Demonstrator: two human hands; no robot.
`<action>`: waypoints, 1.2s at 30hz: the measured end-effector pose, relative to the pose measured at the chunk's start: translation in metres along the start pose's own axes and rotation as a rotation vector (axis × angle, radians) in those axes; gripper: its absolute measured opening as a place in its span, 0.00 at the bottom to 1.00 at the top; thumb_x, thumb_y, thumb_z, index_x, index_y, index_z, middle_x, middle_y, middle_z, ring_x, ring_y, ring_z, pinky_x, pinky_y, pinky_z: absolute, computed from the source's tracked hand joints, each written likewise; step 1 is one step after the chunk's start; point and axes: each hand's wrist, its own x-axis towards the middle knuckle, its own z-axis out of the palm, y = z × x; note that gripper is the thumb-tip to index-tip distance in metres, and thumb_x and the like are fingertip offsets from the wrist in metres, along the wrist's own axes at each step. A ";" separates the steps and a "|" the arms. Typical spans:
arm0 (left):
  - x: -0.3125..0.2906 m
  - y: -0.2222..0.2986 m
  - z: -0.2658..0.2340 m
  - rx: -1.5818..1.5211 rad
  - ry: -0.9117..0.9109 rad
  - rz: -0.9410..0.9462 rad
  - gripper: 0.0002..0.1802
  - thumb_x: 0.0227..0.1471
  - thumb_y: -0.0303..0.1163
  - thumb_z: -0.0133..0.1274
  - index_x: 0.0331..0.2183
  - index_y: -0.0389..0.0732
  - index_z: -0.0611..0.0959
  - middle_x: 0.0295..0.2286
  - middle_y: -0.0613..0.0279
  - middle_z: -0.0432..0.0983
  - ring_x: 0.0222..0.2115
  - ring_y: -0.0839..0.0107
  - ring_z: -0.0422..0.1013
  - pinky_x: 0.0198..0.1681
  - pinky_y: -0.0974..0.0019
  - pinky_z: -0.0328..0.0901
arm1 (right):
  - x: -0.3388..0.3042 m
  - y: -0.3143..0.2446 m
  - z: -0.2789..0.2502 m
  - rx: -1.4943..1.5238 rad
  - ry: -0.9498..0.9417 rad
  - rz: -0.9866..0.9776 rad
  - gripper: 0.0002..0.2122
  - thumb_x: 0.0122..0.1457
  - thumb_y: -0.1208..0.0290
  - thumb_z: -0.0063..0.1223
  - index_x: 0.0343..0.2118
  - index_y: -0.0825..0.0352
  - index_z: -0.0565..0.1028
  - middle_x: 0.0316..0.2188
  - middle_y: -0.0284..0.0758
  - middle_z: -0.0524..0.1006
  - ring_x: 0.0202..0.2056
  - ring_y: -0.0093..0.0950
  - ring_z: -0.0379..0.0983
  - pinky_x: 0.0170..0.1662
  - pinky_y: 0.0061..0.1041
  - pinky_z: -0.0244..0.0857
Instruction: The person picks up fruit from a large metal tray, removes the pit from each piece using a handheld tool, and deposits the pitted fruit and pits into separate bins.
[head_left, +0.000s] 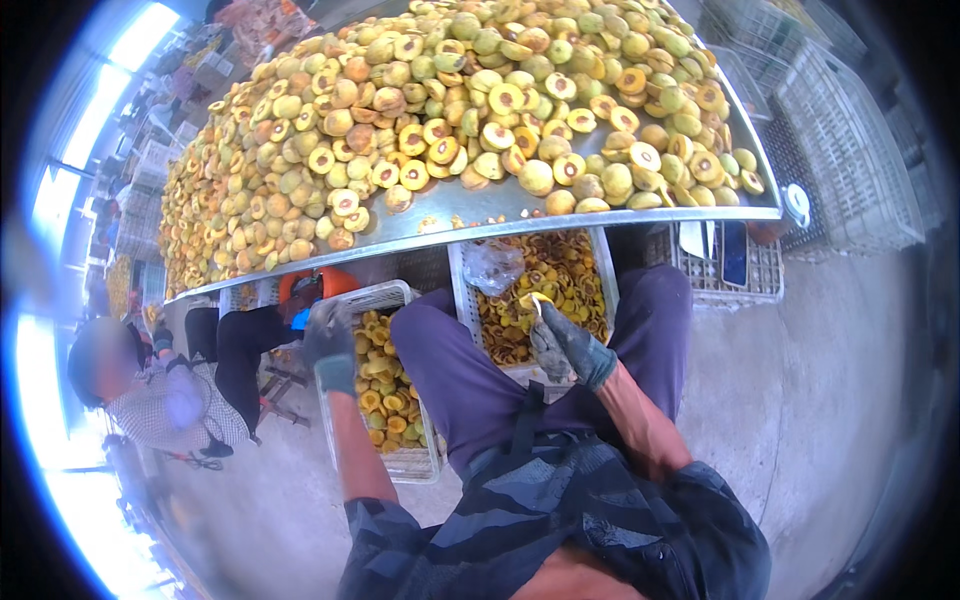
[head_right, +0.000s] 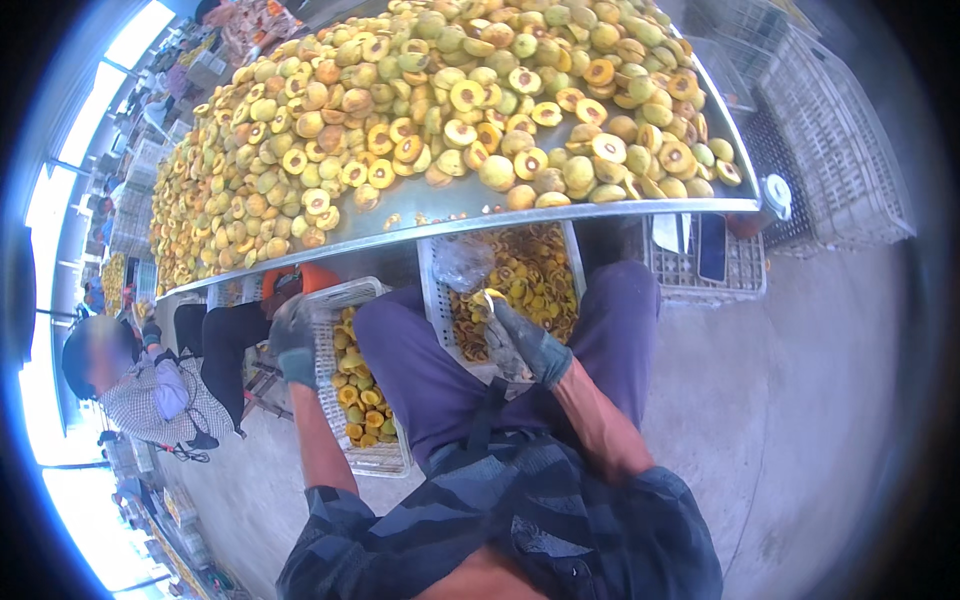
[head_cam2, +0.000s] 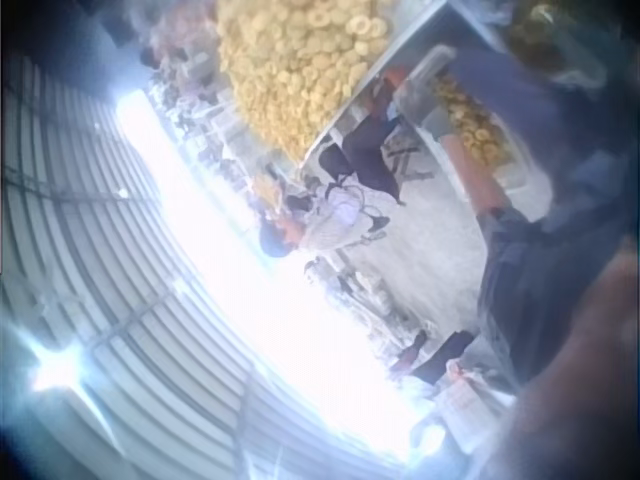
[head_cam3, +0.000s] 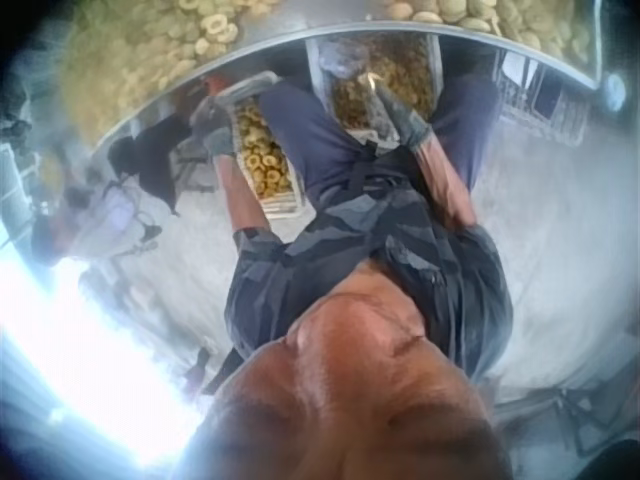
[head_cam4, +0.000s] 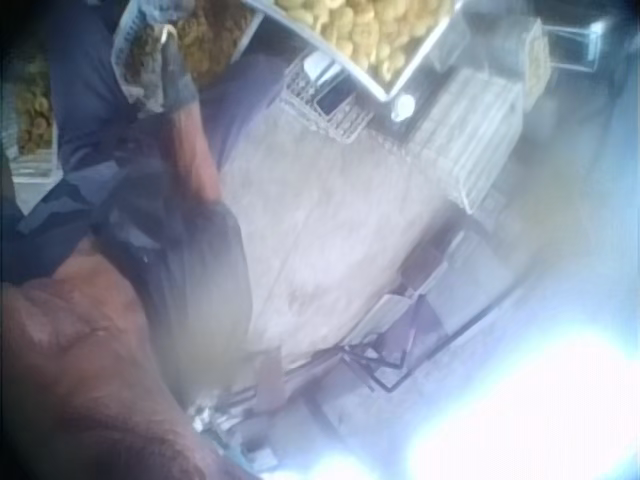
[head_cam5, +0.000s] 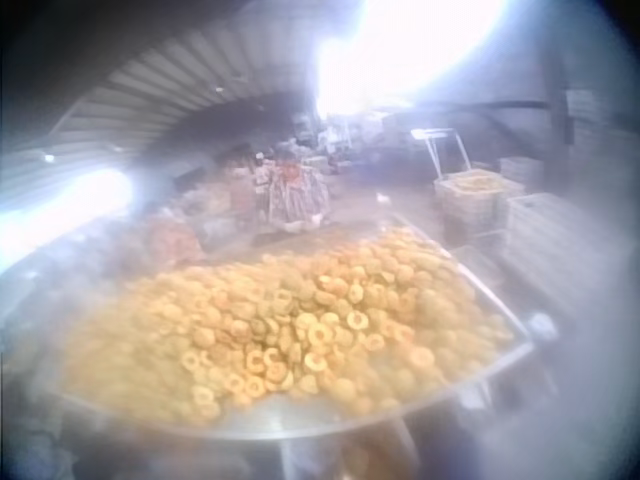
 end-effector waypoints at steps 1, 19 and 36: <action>0.001 0.032 0.005 0.125 0.060 -0.017 0.16 0.53 0.42 0.56 0.38 0.42 0.85 0.38 0.53 0.81 0.41 0.58 0.76 0.47 0.59 0.69 | -0.006 0.001 0.001 -0.002 0.095 0.006 0.27 0.67 0.41 0.33 0.21 0.60 0.67 0.09 0.29 0.61 0.05 0.23 0.54 0.06 0.22 0.50; 0.194 0.047 0.176 0.212 -0.142 -0.095 0.31 0.39 0.45 0.64 0.44 0.39 0.79 0.36 0.46 0.79 0.39 0.50 0.77 0.44 0.54 0.71 | 0.006 0.003 -0.017 -0.221 0.093 -0.046 0.30 0.66 0.39 0.30 0.31 0.65 0.72 0.16 0.30 0.69 0.12 0.21 0.62 0.15 0.20 0.59; -0.035 0.239 0.046 -1.740 -0.428 -0.140 0.36 0.52 0.36 0.52 0.59 0.32 0.63 0.56 0.44 0.65 0.55 0.57 0.66 0.59 0.58 0.62 | -0.010 0.002 0.098 -0.927 0.360 -0.588 0.12 0.69 0.66 0.42 0.33 0.68 0.72 0.18 0.25 0.68 0.21 0.12 0.62 0.23 0.18 0.58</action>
